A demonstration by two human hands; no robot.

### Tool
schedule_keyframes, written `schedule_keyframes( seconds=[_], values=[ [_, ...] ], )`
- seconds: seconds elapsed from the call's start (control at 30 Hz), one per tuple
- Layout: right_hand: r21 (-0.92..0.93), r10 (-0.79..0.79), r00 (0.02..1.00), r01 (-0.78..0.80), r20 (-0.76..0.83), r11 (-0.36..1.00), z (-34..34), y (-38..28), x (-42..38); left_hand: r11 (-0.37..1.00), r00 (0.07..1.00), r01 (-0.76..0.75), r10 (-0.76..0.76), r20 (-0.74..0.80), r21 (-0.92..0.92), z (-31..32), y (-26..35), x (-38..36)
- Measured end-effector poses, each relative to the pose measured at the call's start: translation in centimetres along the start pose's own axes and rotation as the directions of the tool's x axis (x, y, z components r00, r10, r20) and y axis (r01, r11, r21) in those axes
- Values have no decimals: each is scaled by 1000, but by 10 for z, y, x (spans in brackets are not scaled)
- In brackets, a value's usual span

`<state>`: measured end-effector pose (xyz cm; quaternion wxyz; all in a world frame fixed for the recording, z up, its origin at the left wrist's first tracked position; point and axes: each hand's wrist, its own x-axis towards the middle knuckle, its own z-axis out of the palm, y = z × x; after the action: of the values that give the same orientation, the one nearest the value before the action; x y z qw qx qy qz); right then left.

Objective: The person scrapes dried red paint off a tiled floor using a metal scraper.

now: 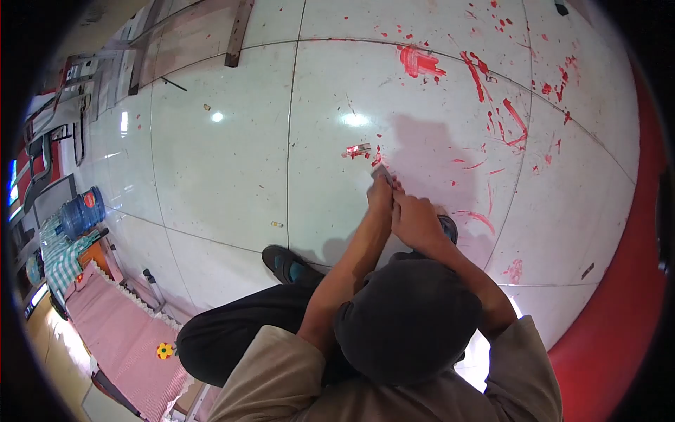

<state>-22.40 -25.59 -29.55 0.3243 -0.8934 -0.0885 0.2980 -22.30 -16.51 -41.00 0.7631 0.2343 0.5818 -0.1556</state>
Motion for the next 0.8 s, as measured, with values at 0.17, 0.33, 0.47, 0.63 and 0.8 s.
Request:
schedule_keyframes(
  seconds=[0.17, 0.33, 0.47, 0.63, 0.8],
  values=[
    [12, 45, 999, -45, -9, 999, 3, -2, 10, 997, 997, -59, 62, -44, 53, 5, 6, -7],
    [28, 32, 997, -30, -71, 999, 21, 9, 3, 997, 998, -32, 35, -50, 69, 0, 2, -11],
    [91, 55, 988, -42, -143, 995, 23, -6, 25, 950, 976, -215, 203, 74, 225, 13, 33, 9],
    [58, -17, 989, 26, -144, 998, 26, -6, 11, 980, 992, -122, 121, 21, 156, -3, 9, -1],
    [88, 42, 989, -29, -144, 996, 11, -15, 24, 960, 977, -202, 185, 105, 194, 10, 26, 10]
  ],
)
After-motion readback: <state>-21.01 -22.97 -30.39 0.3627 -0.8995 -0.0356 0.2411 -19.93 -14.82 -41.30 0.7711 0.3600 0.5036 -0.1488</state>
